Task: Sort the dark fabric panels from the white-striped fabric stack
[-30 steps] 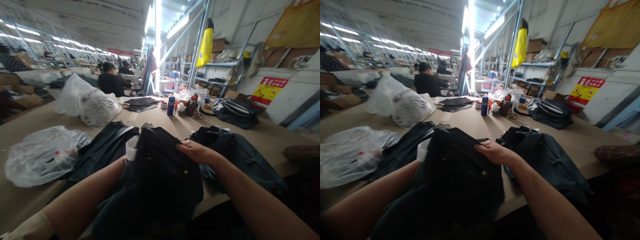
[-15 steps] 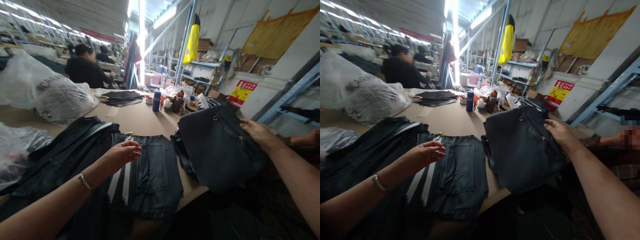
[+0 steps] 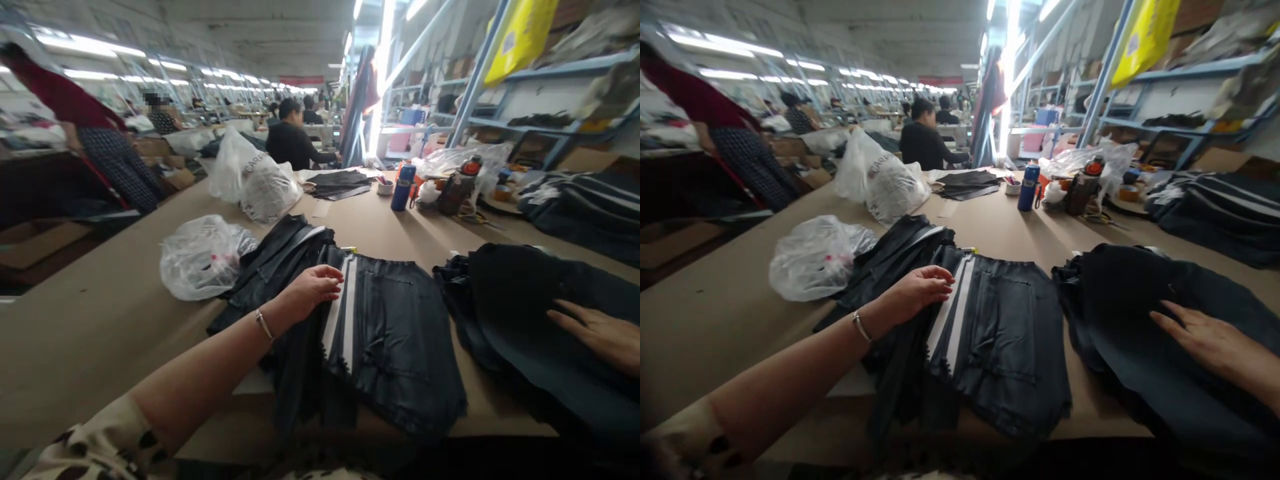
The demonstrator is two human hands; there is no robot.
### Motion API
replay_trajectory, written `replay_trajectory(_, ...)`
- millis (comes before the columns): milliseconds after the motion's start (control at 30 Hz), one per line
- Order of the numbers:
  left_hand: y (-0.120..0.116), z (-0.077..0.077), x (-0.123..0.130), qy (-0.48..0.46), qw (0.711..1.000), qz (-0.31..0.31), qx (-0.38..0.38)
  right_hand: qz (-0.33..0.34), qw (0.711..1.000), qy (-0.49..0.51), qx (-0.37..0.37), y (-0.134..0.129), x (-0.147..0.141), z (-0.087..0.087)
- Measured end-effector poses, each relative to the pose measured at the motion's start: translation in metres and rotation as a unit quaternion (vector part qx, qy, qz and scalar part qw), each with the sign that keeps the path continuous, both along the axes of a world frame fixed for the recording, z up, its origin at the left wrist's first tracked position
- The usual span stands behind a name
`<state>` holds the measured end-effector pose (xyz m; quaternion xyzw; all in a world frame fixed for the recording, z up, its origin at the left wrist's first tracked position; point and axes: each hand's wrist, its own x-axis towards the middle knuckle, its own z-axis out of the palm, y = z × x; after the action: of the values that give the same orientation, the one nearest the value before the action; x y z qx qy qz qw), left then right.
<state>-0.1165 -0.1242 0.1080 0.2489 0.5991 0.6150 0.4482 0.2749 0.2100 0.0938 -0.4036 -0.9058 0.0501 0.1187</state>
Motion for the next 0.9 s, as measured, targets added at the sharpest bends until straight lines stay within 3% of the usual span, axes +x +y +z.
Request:
replay_trajectory(100,-0.003,0.002,0.002,0.01,0.999,-0.005,-0.032,-0.065,0.997,-0.002,-0.04,-0.023,-0.023,0.019)
replay_trajectory(167,-0.002,0.002,0.004,0.013,0.998,-0.02,-0.057,-0.003,0.998,0.058,-0.036,-0.072,-0.06,0.04)
replay_trajectory(233,0.001,0.003,0.007,0.01,0.997,-0.025,-0.075,0.102,0.978,0.105,-0.147,-0.134,-0.108,0.05)
replay_trajectory(300,0.004,0.004,0.01,0.006,0.996,-0.014,-0.083,0.22,0.944,0.078,-0.234,-0.189,-0.158,0.045)
replay_trajectory(367,0.004,0.005,0.013,0.001,0.997,-0.003,-0.081,0.257,0.938,0.046,-0.226,-0.227,-0.202,0.027)
replay_trajectory(433,0.002,0.004,0.014,-0.007,0.998,0.001,-0.07,0.254,0.951,0.018,-0.178,-0.247,-0.232,0.005)
replay_trajectory(567,-0.004,-0.002,0.014,-0.019,0.998,0.006,-0.057,0.183,0.977,-0.007,-0.111,-0.249,-0.256,-0.024)
replay_trajectory(633,-0.005,-0.005,0.013,-0.025,0.998,0.006,-0.053,0.174,0.973,0.02,-0.152,-0.24,-0.256,-0.027)
replay_trajectory(833,0.001,-0.003,0.024,-0.02,0.998,0.007,-0.058,0.188,0.921,0.1,-0.327,-0.206,-0.232,-0.031)
replay_trajectory(900,0.006,0.0,0.031,-0.018,0.997,-0.009,-0.074,0.182,0.877,0.175,-0.408,-0.204,-0.221,-0.036)
